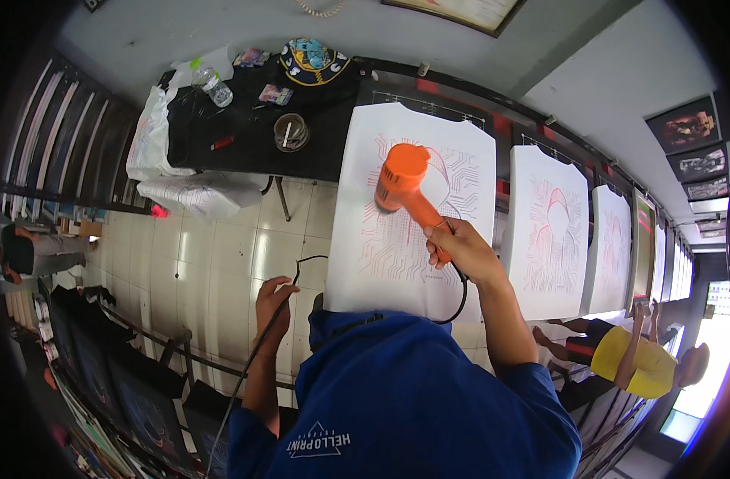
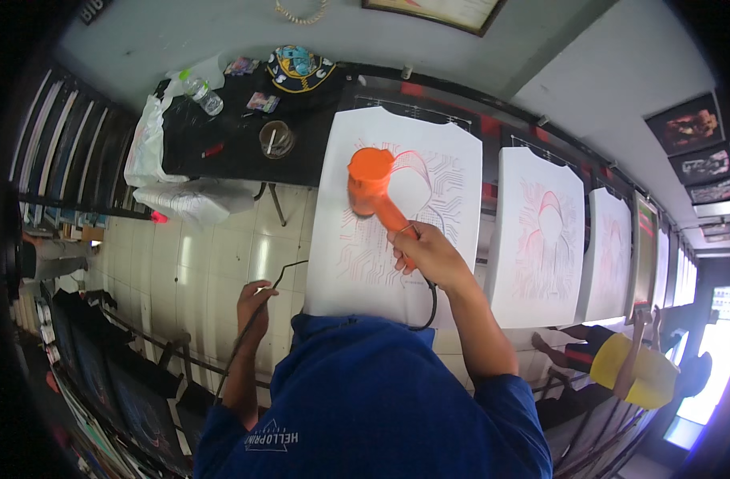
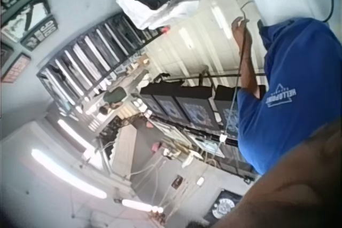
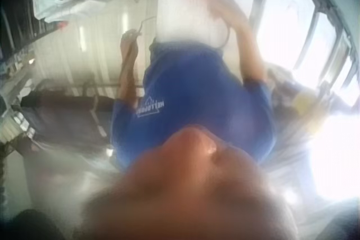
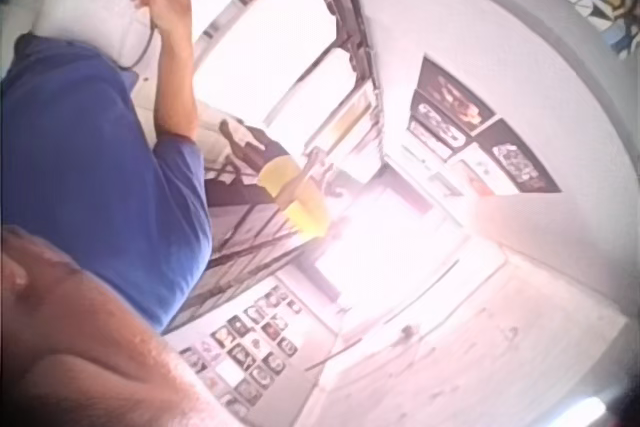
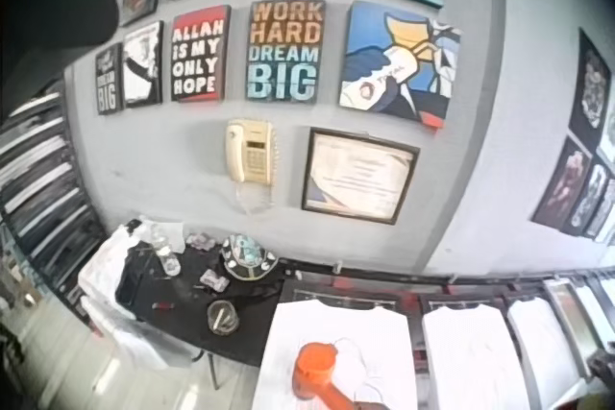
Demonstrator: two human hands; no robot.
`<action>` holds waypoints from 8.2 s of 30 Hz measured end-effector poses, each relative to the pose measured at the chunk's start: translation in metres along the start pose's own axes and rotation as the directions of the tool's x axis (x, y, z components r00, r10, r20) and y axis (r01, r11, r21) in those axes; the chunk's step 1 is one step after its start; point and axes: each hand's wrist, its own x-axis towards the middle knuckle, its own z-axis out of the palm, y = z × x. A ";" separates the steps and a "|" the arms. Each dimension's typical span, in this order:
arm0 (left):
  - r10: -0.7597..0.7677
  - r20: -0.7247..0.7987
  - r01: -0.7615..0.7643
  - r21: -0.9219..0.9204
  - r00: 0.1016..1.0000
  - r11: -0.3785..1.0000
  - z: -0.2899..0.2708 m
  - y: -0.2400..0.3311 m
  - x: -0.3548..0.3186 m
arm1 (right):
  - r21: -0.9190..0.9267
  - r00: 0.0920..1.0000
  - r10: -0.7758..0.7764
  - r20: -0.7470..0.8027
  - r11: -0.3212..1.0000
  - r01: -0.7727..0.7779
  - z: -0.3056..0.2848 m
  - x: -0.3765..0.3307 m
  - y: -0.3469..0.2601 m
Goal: The person uses an orange heat gun to apply heat to a printed design on a white t-shirt laid flat on a work surface. The person moves the heat gun systematically across the graphic area while occasionally touching the shirt with their left hand.
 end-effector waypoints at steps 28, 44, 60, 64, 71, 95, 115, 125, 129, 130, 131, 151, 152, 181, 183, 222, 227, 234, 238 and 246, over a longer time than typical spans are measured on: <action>0.567 0.074 -0.560 0.307 0.820 0.770 0.150 0.075 0.224 | 0.120 0.945 -0.007 -0.327 0.992 0.049 -0.040 -0.072 0.044; 0.524 0.257 -0.583 0.390 0.812 0.713 0.176 0.092 0.257 | 0.231 0.928 0.114 -0.354 0.972 -0.032 -0.060 -0.092 0.041; 0.485 0.439 -0.634 0.307 0.756 0.710 0.149 0.085 0.144 | 0.358 0.915 0.239 -0.324 0.927 -0.115 -0.026 -0.152 0.070; 0.544 0.292 -0.617 0.396 0.787 0.680 0.162 0.079 0.200 | 0.328 0.871 0.266 -0.413 0.936 -0.130 -0.028 -0.159 0.066; 0.550 0.206 -0.571 0.495 0.809 0.655 0.183 0.082 0.287 | 0.298 0.913 0.074 -0.402 0.953 0.054 -0.050 -0.100 0.052; 0.498 0.192 -0.528 0.432 0.846 0.731 0.167 0.086 0.293 | 0.235 0.900 -0.063 -0.431 0.955 0.179 -0.112 0.047 -0.021; 0.430 0.362 -0.542 0.309 0.827 0.782 0.133 0.090 0.123 | 0.157 0.976 -0.189 -0.107 0.966 0.204 -0.035 0.116 -0.041; 0.482 0.453 -0.629 0.262 0.750 0.732 0.133 0.068 0.061 | 0.087 0.978 -0.205 -0.037 0.974 0.207 -0.026 0.112 -0.041; 0.490 0.447 -0.631 0.252 0.748 0.734 0.129 0.066 0.046 | 0.046 0.998 -0.065 -0.005 0.997 0.066 -0.022 0.084 -0.053; 0.496 0.441 -0.633 0.250 0.748 0.733 0.129 0.066 0.042 | 0.024 0.998 -0.069 0.007 0.997 0.069 -0.020 0.080 -0.049; 0.499 0.437 -0.634 0.249 0.748 0.732 0.128 0.066 0.038 | 0.002 0.997 -0.072 0.020 0.997 0.072 -0.017 0.076 -0.044; 0.230 0.387 -0.327 0.206 0.893 0.922 0.135 0.104 -0.041 | 0.022 0.989 -0.083 0.121 0.997 0.080 -0.037 0.001 0.008; 0.247 0.367 -0.325 0.169 0.897 0.930 0.143 0.114 -0.043 | 0.046 0.992 -0.072 0.101 0.997 0.068 -0.052 -0.013 0.015; 0.130 0.156 -0.149 0.120 0.979 0.981 0.389 0.362 -0.105 | 0.342 0.947 -0.263 -0.182 0.886 0.312 -0.435 -0.171 0.062; 0.116 0.108 -0.128 0.120 0.987 0.984 0.388 0.356 -0.098 | 0.285 0.950 -0.265 -0.166 0.909 0.304 -0.438 -0.147 0.053; 0.081 -0.042 -0.067 0.272 0.996 0.960 0.407 0.324 -0.002 | 0.017 0.984 -0.062 -0.168 0.998 0.066 -0.443 -0.060 0.070; 0.167 0.022 -0.168 0.233 0.986 0.958 0.425 0.319 -0.003 | -0.011 0.991 -0.029 -0.131 1.000 0.028 -0.443 -0.074 0.067; 0.179 0.029 -0.178 0.343 0.983 0.922 0.431 0.324 -0.001 | -0.045 0.992 -0.017 -0.127 0.999 0.011 -0.445 -0.085 0.074; 0.163 0.040 -0.165 0.380 0.986 0.910 0.431 0.329 -0.001 | -0.103 0.989 -0.073 -0.130 0.993 0.059 -0.443 -0.087 0.079; 0.168 0.022 -0.162 0.419 0.986 0.893 0.435 0.330 0.000 | -0.057 0.986 -0.042 -0.162 0.998 0.033 -0.459 -0.095 0.078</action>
